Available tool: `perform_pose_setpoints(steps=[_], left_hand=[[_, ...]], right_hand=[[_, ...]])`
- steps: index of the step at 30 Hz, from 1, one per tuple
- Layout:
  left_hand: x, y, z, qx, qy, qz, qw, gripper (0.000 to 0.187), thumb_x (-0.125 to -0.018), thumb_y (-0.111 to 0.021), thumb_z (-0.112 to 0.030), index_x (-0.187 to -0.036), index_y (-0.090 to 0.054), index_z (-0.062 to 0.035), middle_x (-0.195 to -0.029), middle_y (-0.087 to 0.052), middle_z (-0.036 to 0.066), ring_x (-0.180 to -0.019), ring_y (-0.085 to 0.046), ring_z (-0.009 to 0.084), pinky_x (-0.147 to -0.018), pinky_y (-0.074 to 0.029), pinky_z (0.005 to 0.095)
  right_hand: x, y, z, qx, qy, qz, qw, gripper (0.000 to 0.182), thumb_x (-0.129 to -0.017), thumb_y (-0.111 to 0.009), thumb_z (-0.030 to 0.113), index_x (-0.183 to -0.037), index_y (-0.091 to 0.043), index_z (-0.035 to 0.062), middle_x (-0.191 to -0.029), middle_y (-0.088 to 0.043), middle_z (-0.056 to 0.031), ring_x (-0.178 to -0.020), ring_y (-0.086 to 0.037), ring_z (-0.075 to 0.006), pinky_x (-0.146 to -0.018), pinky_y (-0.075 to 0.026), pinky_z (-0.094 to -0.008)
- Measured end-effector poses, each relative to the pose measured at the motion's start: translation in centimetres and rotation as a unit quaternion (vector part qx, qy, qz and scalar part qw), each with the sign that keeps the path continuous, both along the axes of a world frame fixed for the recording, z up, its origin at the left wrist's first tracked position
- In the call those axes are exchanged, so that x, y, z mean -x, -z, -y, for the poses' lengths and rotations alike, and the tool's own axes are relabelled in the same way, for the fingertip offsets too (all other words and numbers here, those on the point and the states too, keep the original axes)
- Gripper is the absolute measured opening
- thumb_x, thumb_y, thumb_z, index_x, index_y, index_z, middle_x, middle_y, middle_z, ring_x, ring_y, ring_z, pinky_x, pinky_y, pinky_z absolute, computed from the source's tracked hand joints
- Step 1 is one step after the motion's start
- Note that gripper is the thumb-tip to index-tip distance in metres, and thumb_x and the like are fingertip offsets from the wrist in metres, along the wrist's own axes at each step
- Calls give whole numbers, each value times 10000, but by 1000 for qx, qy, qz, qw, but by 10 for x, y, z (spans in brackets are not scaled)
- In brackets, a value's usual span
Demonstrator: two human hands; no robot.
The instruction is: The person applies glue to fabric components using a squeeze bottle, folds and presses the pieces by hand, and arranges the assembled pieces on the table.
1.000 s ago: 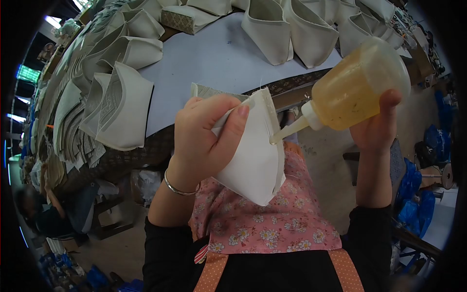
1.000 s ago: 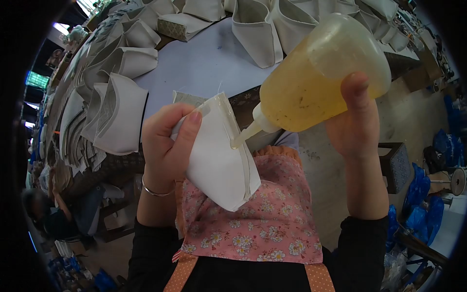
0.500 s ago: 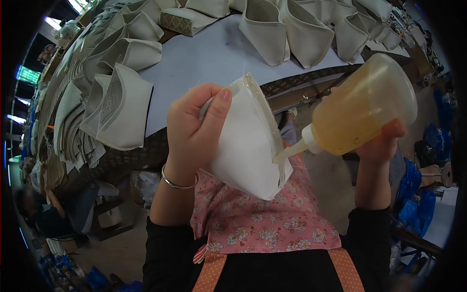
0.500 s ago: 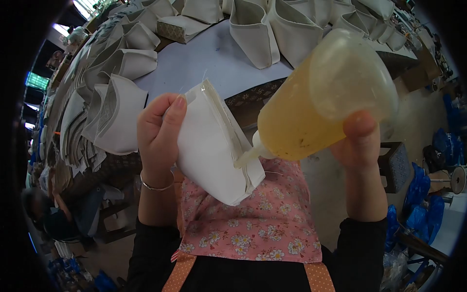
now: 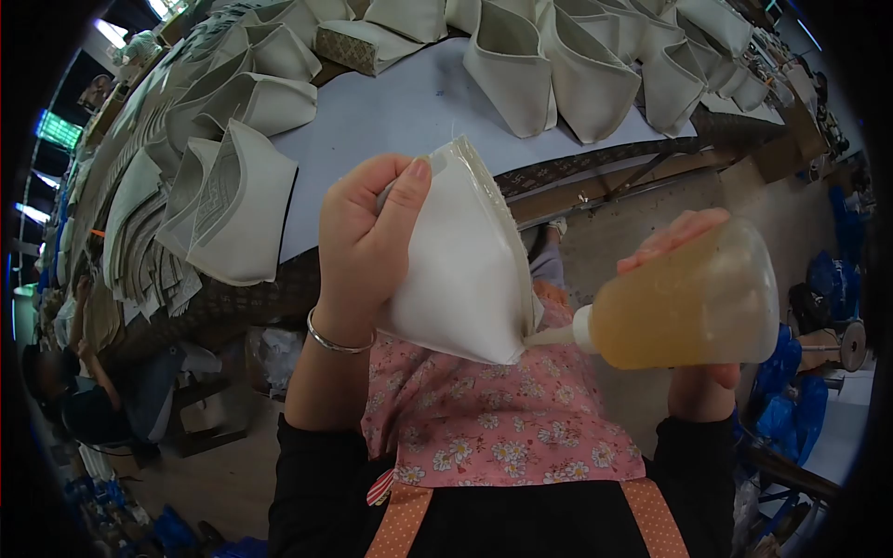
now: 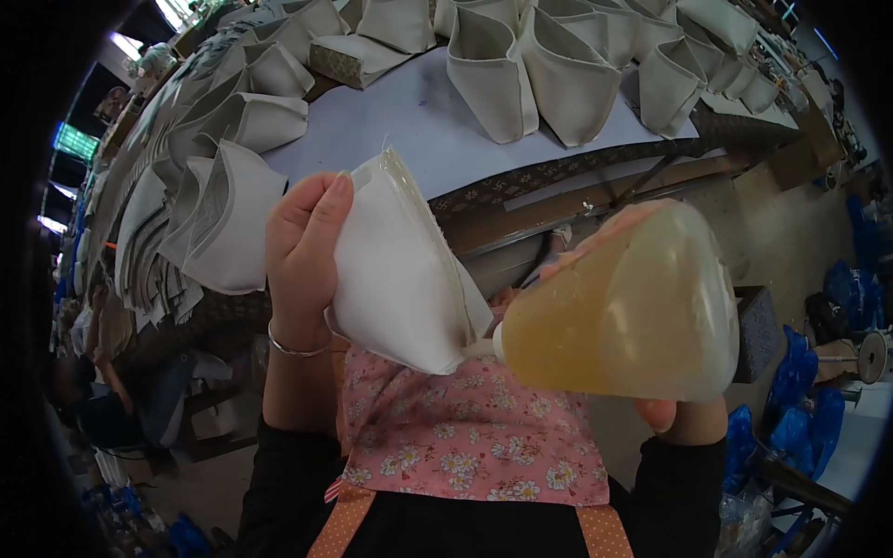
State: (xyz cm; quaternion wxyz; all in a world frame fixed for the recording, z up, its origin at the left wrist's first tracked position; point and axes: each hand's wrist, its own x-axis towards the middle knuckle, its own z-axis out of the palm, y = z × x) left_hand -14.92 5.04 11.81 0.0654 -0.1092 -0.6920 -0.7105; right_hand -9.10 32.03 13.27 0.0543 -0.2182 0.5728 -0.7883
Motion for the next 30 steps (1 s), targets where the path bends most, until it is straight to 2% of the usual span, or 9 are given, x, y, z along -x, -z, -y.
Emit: perform_pose_setpoints(steps=[6, 9, 11, 14, 17, 19, 23, 25, 30], left_hand=[[11, 12, 10, 7, -41, -18, 999, 215, -890, -512, -154, -783, -573, 23, -609, -454, -74, -564, -348, 7, -480, -294, 175], [13, 16, 14, 12, -54, -18, 998, 216, -884, -521, -161, -791, -573, 26, -602, -466, -57, -561, -366, 12, -482, -307, 180], [14, 19, 16, 24, -59, -18, 998, 211, -877, -530, -165, -799, -574, 26, -598, -482, -39, -562, -388, 18, -486, -324, 187], [15, 18, 18, 95, -67, -32, 993, 154, -822, -557, -134, -808, -578, 18, -596, -525, 9, -573, -463, 46, -501, -370, 218], [19, 16, 22, 171, -8, -45, 984, 111, -779, -546, -69, -857, -567, 8, -704, -560, 0, -647, -486, 45, -580, -404, 212], [29, 17, 22, 204, 9, -128, 971, 182, -689, -541, -68, -851, -578, 7, -600, -553, 97, -518, -530, 188, -498, -407, 288], [60, -8, 31, 278, 42, -235, 931, 186, -686, -563, -64, -863, -588, -14, -661, -561, 92, -585, -537, 236, -603, -418, 310], [78, -20, 32, 324, 20, -328, 887, 159, -697, -581, -60, -855, -606, -61, -737, -571, 29, -752, -541, 209, -774, -366, 346], [134, -10, 21, 424, -57, -341, 837, 189, -708, -606, -67, -886, -611, -130, -827, -571, 0, -979, -482, 187, -889, -268, 368]], right_hand=[[2, 19, -33, 79, -40, 5, 996, 922, -543, -749, 589, -1109, -345, -17, -958, -469, -119, -958, -525, -245, -722, -529, -382], [3, 27, -66, 283, -5, 111, 953, 775, -678, -715, 474, -1156, -337, -4, -1003, -505, -123, -1024, -501, -246, -702, -526, -351], [2, 34, -80, 557, -87, 195, 803, 525, -782, -646, 325, -1139, -401, 30, -995, -498, -88, -1024, -485, -217, -695, -526, -304], [-3, 63, -115, 640, 40, 177, 746, 395, -793, -624, 260, -1106, -480, 66, -1022, -509, -68, -1019, -493, -214, -703, -524, -275], [-12, 86, -128, 642, 93, 191, 737, 318, -802, -606, 228, -1075, -528, 84, -1050, -515, -73, -1017, -494, -218, -705, -524, -277], [-15, 95, -126, 642, 108, 202, 732, 337, -794, -612, 226, -1084, -521, 82, -1061, -516, -72, -1020, -492, -219, -708, -525, -281], [-11, 107, -122, 644, 170, 231, 709, 370, -777, -619, 221, -1101, -511, 79, -1081, -517, -68, -1034, -483, -225, -714, -527, -290], [-8, 112, -123, 648, 172, 239, 703, 373, -775, -617, 219, -1103, -511, 78, -1086, -516, -67, -1039, -480, -229, -712, -527, -294], [2, 120, -124, 646, 184, 243, 700, 359, -778, -605, 212, -1100, -516, 81, -1096, -516, -66, -1043, -479, -239, -712, -527, -307]])
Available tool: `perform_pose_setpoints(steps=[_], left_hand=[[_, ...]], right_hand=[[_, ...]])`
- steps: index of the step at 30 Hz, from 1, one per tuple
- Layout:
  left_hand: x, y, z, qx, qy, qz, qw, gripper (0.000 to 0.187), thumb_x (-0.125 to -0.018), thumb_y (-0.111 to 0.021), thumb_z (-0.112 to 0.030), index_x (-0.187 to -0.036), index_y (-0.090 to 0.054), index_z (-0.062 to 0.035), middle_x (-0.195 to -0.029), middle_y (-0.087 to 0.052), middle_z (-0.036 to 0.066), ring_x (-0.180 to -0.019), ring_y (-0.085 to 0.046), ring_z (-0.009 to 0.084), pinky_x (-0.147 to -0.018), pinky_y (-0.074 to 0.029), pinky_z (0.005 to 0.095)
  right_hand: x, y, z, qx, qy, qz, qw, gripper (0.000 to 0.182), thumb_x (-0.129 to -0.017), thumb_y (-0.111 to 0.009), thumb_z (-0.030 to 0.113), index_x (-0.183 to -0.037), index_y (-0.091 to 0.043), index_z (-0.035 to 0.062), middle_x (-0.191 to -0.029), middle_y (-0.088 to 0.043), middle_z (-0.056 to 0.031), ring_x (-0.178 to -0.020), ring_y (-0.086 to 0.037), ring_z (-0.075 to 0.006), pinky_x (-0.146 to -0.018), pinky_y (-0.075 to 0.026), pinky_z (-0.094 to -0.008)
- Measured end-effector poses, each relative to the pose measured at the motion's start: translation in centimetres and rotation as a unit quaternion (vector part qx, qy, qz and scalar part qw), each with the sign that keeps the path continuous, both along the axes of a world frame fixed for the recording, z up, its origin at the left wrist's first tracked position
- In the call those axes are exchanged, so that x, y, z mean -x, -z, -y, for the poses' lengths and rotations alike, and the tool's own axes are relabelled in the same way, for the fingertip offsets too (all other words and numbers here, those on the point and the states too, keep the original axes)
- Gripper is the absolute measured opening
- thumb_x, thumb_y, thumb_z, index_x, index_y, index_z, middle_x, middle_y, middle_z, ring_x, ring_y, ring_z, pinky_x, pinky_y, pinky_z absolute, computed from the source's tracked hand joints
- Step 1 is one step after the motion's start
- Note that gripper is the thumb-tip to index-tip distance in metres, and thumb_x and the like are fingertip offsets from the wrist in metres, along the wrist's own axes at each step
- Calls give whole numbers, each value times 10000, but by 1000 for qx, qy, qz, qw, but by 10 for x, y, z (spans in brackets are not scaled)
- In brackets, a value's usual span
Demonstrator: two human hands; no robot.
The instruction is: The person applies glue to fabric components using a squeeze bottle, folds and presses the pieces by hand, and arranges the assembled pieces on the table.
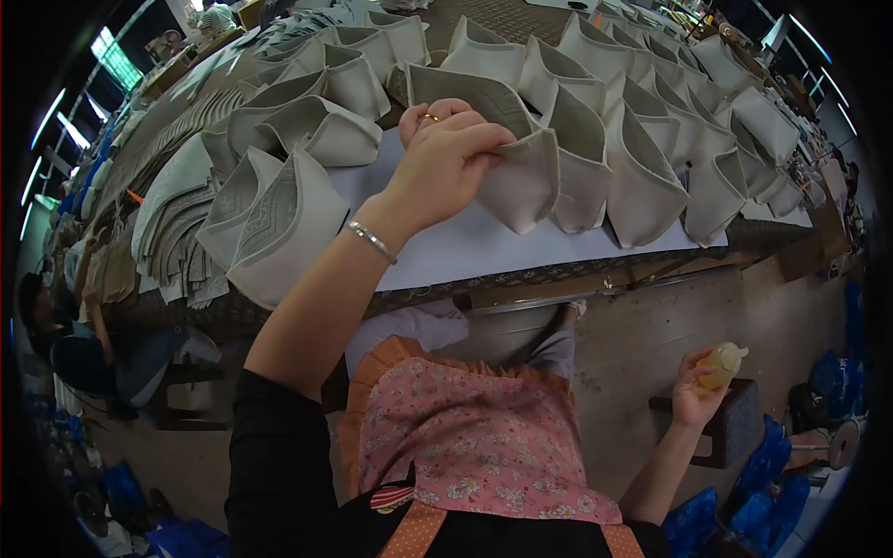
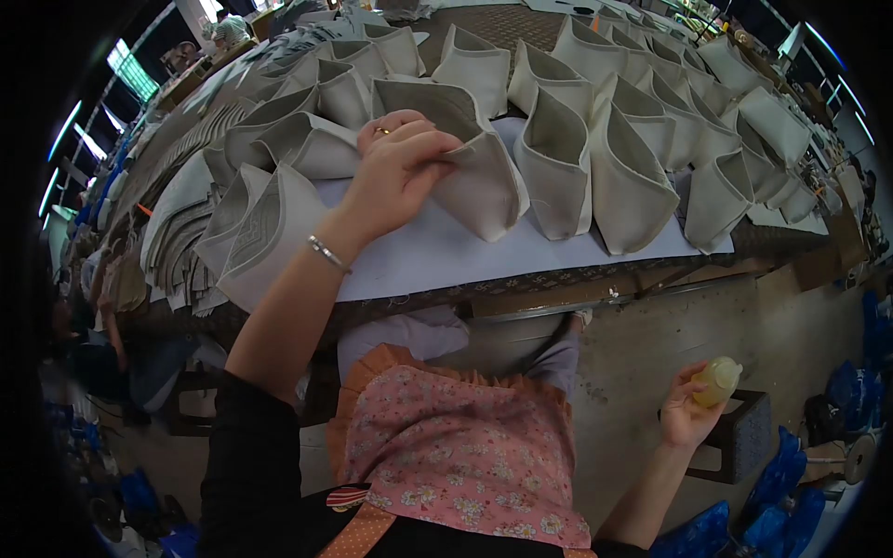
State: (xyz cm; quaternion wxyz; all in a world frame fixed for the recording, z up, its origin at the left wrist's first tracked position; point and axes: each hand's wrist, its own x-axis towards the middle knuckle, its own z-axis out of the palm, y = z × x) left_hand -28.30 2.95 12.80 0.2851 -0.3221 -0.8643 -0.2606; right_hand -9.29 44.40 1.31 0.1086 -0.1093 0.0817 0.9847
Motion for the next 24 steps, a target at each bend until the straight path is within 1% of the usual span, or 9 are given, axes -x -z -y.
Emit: perform_pose_setpoints(steps=[5, 7, 8, 10, 11, 13, 17, 23, 24], left_hand=[[54, 66, -21, 33, -87, 102, 990, 223, -694, -649, -93, -893, -619, -190, -1060, -513, 34, -1140, -371, 251, -941, -255, 406], [59, 83, -33, -93, -91, 65, 989, 361, -675, -698, -120, -1007, -573, -187, -1286, -278, 150, -1212, -255, 353, -984, -255, 428], [56, 86, -36, -94, -88, 65, 990, 361, -675, -698, -120, -1007, -573, -187, -1286, -278, 150, -1212, -255, 353, -984, -255, 428], [41, 84, -40, -207, -115, 98, 967, 702, -620, -776, -186, -1207, -392, -170, -1350, -56, 184, -1255, -183, 343, -1015, -247, 418], [38, 88, -38, -207, -111, 98, 967, 702, -620, -776, -186, -1207, -392, -170, -1350, -56, 184, -1255, -183, 343, -1015, -247, 418], [34, 98, -31, -233, -140, 45, 961, 961, -560, -815, -174, -1296, -201, -107, -1346, -34, 233, -1260, -153, 396, -1006, -264, 433], [33, 102, -31, -264, -153, 42, 951, 1036, -535, -834, -187, -1307, -153, -70, -1361, -33, 208, -1266, -171, 354, -980, -305, 432], [60, 129, -22, -347, -121, 209, 906, 1064, -554, -829, -182, -1343, -124, -72, -1388, -85, 138, -1250, -239, 301, -971, -335, 434], [67, 140, -18, -341, -56, 272, 898, 1068, -578, -806, -121, -1362, -81, -78, -1408, -101, 122, -1289, -184, 279, -1018, -266, 418]], right_hand=[[6, 6, 6, 5, -11, 11, 1000, 350, -777, -617, 220, -1087, -525, 86, -1085, -525, -67, -1035, -483, -250, -715, -525, -305], [5, 6, 6, 5, -12, 13, 1000, 356, -774, -625, 226, -1086, -526, 86, -1084, -527, -67, -1033, -483, -252, -716, -525, -305], [4, 7, 4, 5, -12, 19, 1000, 361, -771, -633, 232, -1084, -528, 86, -1083, -528, -67, -1030, -482, -254, -717, -524, -305], [0, 14, -5, -6, 2, 28, 1000, 371, -768, -640, 237, -1086, -526, 85, -1083, -528, -67, -1028, -483, -255, -717, -524, -303], [0, 17, -9, -16, 13, 40, 999, 380, -765, -647, 243, -1087, -525, 84, -1082, -527, -67, -1025, -483, -255, -717, -523, -301], [2, 22, -15, -13, 25, 48, 998, 386, -763, -651, 247, -1089, -523, 85, -1081, -529, -68, -1021, -484, -254, -716, -521, -297], [10, 28, -19, -9, 33, 58, 998, 391, -764, -657, 252, -1093, -520, 90, -1077, -535, -70, -1014, -483, -251, -710, -515, -290], [28, 39, -22, 6, -8, 34, 999, 362, -768, -658, 271, -1062, -544, 93, -1058, -544, -64, -1021, -478, -247, -703, -510, -275], [31, 41, -22, 8, -6, 37, 999, 362, -768, -658, 271, -1062, -544, 93, -1058, -544, -64, -1021, -478, -247, -703, -510, -275]])
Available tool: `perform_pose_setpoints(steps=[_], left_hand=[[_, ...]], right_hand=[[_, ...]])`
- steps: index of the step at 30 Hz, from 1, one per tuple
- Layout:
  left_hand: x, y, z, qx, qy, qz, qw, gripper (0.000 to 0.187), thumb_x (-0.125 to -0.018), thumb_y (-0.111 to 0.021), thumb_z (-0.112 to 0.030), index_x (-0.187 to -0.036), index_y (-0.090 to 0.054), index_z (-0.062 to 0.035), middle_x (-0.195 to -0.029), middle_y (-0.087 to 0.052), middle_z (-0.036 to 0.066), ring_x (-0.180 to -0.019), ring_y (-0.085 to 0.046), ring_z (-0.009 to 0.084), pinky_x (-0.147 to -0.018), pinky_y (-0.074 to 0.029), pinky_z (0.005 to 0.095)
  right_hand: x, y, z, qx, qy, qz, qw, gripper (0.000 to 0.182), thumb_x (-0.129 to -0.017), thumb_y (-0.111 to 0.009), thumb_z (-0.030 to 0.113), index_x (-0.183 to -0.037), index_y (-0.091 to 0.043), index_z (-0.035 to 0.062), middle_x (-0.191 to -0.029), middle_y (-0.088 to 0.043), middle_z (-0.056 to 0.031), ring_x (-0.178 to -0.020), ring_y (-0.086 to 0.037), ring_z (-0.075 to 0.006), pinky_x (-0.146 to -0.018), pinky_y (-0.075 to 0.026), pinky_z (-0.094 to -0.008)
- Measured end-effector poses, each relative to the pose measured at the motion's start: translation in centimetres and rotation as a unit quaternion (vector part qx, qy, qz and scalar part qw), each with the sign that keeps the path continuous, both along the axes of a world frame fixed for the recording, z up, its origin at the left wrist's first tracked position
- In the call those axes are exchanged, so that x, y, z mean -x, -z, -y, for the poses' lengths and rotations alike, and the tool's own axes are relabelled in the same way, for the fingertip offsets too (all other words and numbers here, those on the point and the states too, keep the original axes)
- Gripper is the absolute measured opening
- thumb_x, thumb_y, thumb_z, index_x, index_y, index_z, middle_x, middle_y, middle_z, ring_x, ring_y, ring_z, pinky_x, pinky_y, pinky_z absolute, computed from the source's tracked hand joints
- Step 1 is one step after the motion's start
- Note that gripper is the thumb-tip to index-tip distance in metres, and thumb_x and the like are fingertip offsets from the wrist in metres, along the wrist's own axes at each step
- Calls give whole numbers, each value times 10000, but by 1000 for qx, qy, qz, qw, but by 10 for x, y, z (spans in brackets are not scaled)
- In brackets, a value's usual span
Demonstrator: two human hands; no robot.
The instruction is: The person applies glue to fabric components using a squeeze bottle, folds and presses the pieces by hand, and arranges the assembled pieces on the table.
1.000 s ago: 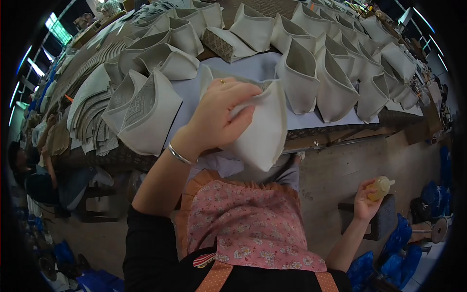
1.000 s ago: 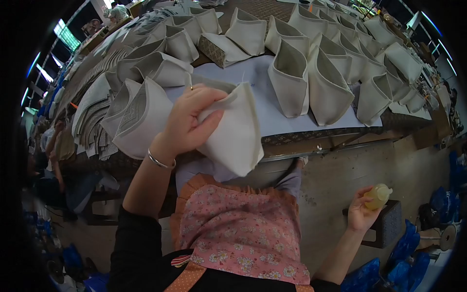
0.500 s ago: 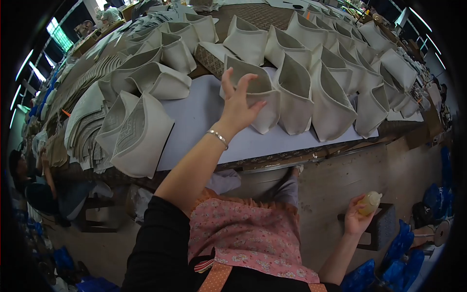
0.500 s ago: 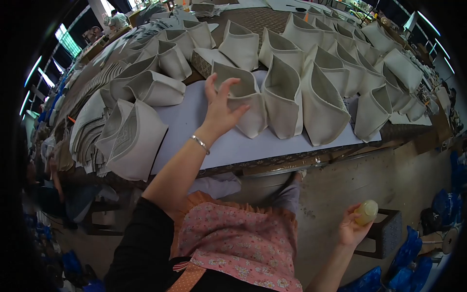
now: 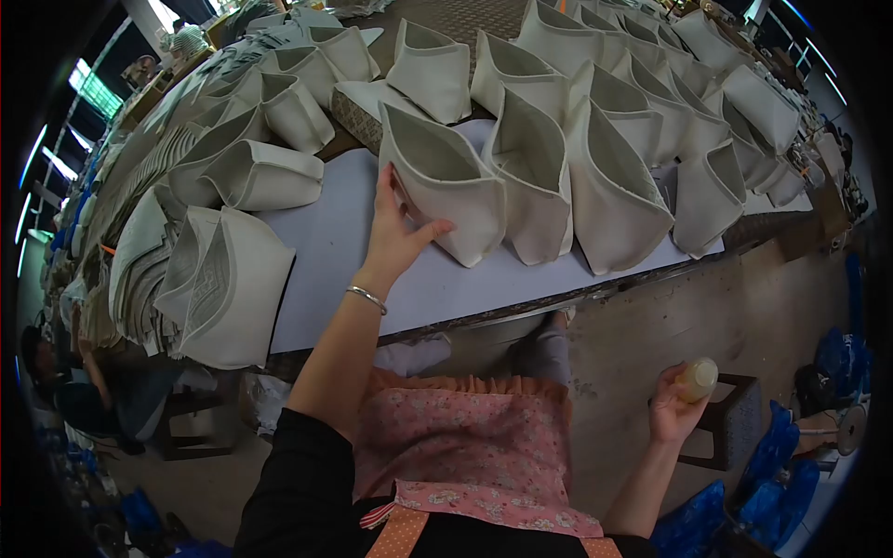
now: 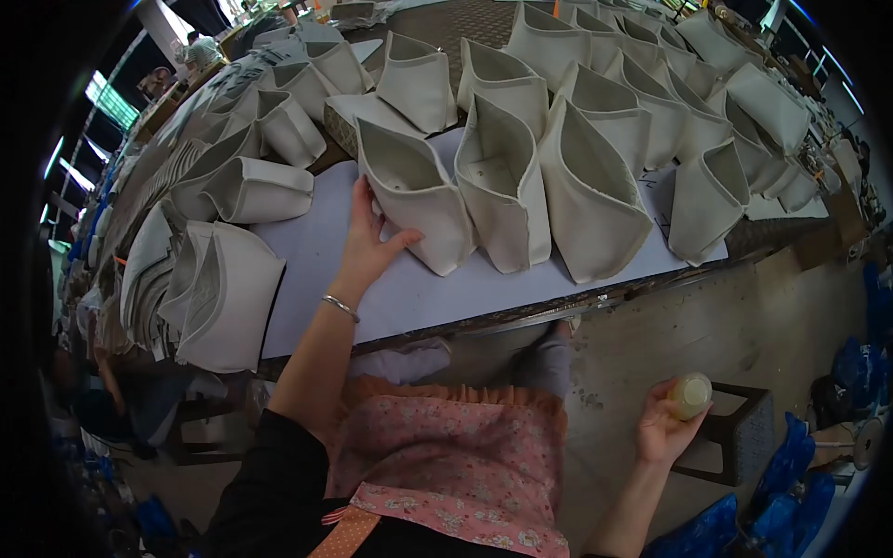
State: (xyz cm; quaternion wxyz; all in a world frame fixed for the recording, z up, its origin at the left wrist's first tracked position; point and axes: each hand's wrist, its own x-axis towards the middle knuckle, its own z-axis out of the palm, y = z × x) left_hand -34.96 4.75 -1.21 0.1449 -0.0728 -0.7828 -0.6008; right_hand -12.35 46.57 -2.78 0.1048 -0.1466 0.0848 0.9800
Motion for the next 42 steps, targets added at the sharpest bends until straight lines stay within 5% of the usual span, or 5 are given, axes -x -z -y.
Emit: perform_pose_setpoints(steps=[14, 22, 25, 37, 42], left_hand=[[82, -27, 23, 27, 292, 135, 946, 882, -625, -740, -28, -1358, -264, -149, -1404, -240, 66, -1320, -176, 205, -1057, -218, 353], [106, -31, 38, 609, -154, -45, 777, 591, -648, -664, -24, -1176, -462, -199, -1359, -286, 116, -1153, -427, 350, -879, -428, 389], [128, -23, 47, 431, -135, 22, 892, 472, -668, -623, -7, -1093, -505, -177, -1351, -297, 134, -1084, -487, 362, -846, -436, 380], [72, -171, 123, 223, -245, -103, 938, 103, -729, -593, -29, -828, -602, -53, -952, -574, 112, -866, -586, 238, -729, -479, 317], [-60, -115, 122, 230, -148, -179, 945, 64, -762, -521, 8, -811, -554, -18, -1053, -537, 136, -891, -565, 235, -733, -453, 279]], right_hand=[[23, 18, 5, -30, -37, 18, 999, 379, -771, -656, 313, -1060, -557, 87, -1051, -549, -77, -1025, -492, -243, -703, -519, -268], [25, 29, 8, -27, -62, 16, 998, 399, -801, -608, 334, -1090, -521, 73, -1075, -528, -129, -1040, -498, -268, -789, -524, -355], [23, 30, 9, -37, -66, 17, 997, 419, -785, -629, 344, -1089, -527, 74, -1071, -530, -130, -1037, -494, -255, -775, -522, -324], [11, 25, 5, -46, -51, 16, 998, 454, -765, -653, 346, -1100, -523, 68, -1089, -523, -120, -1031, -487, -240, -778, -517, -316], [8, 24, 17, -41, -63, 15, 997, 448, -770, -649, 343, -1102, -524, 70, -1081, -528, -116, -1033, -484, -245, -768, -519, -319]])
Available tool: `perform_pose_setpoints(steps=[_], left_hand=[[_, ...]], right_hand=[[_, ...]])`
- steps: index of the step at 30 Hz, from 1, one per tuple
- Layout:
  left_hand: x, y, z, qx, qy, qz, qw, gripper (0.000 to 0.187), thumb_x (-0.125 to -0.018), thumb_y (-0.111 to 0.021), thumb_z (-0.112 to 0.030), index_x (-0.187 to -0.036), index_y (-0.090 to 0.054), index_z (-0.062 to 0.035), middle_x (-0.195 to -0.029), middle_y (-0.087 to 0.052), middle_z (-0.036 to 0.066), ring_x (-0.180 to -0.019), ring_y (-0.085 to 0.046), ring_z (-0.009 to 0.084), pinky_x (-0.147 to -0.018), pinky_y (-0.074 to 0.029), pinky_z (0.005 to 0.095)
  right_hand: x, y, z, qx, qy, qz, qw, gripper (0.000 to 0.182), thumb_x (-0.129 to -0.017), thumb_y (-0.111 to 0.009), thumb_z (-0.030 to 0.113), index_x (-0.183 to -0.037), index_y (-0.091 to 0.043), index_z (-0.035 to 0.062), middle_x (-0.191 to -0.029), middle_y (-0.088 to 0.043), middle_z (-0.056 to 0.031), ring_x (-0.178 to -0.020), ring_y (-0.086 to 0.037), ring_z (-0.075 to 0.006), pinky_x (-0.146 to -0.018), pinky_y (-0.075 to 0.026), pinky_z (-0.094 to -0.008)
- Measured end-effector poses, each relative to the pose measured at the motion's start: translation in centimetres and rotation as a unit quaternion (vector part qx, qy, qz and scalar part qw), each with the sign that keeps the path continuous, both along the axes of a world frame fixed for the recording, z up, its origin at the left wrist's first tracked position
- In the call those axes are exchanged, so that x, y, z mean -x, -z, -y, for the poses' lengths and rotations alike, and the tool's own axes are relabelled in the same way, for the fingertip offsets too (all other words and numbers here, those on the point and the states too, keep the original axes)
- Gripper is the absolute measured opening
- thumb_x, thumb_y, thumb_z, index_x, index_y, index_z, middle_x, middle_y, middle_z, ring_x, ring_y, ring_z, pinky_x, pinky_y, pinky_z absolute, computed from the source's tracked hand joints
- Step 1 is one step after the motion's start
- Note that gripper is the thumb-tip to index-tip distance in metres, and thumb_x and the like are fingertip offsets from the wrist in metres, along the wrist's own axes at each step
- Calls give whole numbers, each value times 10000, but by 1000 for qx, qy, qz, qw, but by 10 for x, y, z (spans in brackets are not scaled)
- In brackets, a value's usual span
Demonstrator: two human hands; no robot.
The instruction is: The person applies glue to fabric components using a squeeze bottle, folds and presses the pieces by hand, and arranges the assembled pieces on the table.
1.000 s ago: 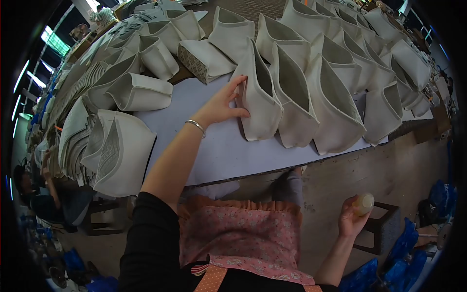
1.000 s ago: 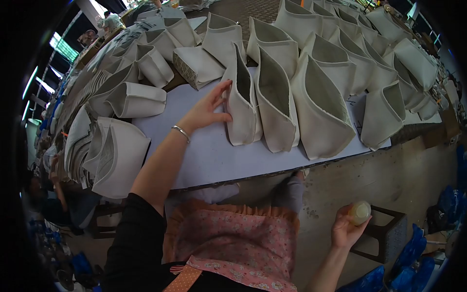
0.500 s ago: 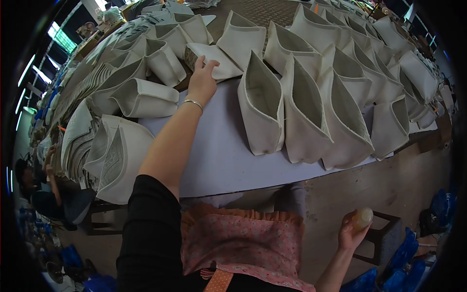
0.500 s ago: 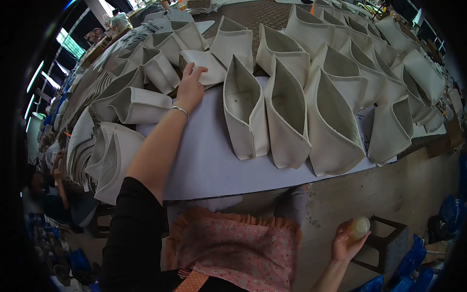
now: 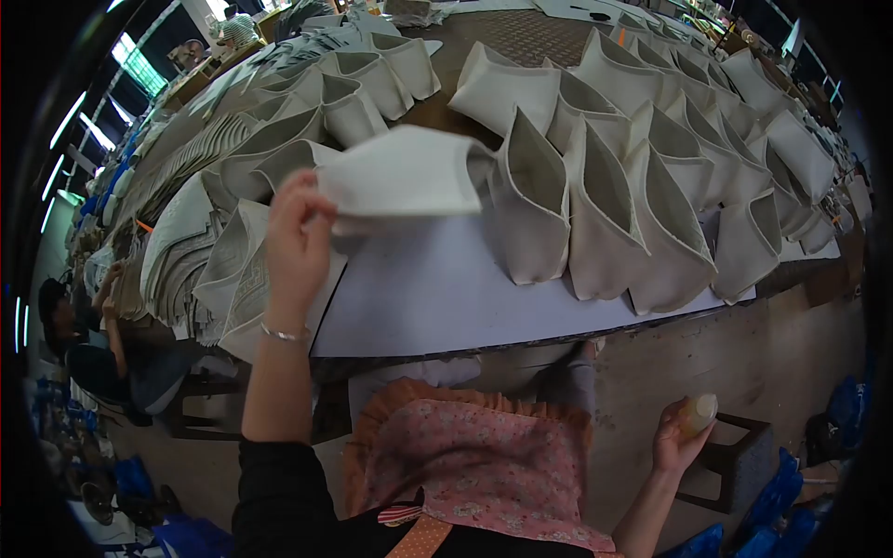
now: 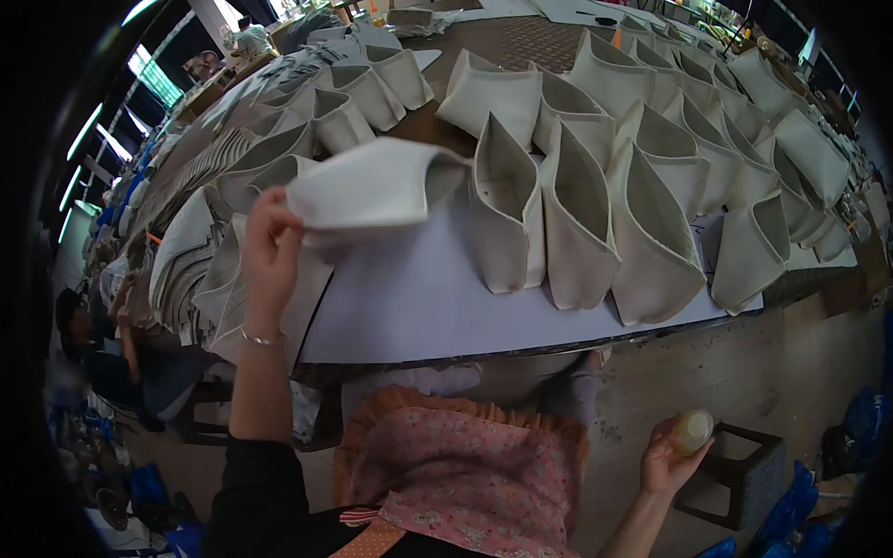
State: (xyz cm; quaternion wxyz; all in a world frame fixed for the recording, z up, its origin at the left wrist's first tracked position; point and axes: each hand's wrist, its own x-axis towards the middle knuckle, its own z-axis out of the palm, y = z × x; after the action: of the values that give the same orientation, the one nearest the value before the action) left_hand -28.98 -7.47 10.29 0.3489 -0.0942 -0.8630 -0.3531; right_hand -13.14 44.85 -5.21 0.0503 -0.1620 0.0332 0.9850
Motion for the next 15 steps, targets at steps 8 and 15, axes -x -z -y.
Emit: perform_pose_setpoints(steps=[8, 15], left_hand=[[-98, 93, -17, 44, -138, 87, 986, 171, -764, -506, 27, -927, -549, -1, -1099, -503, 172, -995, -506, 289, -834, -419, 332], [-85, 75, -114, -317, 215, 193, 903, 354, -799, -532, 17, -1143, -455, -13, -1069, -504, 126, -998, -510, 220, -843, -421, 291]], right_hand=[[-6, -21, 9, -34, -6, -23, 999, 417, -775, -648, 306, -1096, -529, 69, -1081, -538, -106, -1028, -482, -277, -746, -512, -324], [-25, -26, 22, -14, 4, -16, 1000, 401, -777, -649, 284, -1094, -527, 70, -1078, -542, -95, -1031, -477, -280, -740, -499, -319]])
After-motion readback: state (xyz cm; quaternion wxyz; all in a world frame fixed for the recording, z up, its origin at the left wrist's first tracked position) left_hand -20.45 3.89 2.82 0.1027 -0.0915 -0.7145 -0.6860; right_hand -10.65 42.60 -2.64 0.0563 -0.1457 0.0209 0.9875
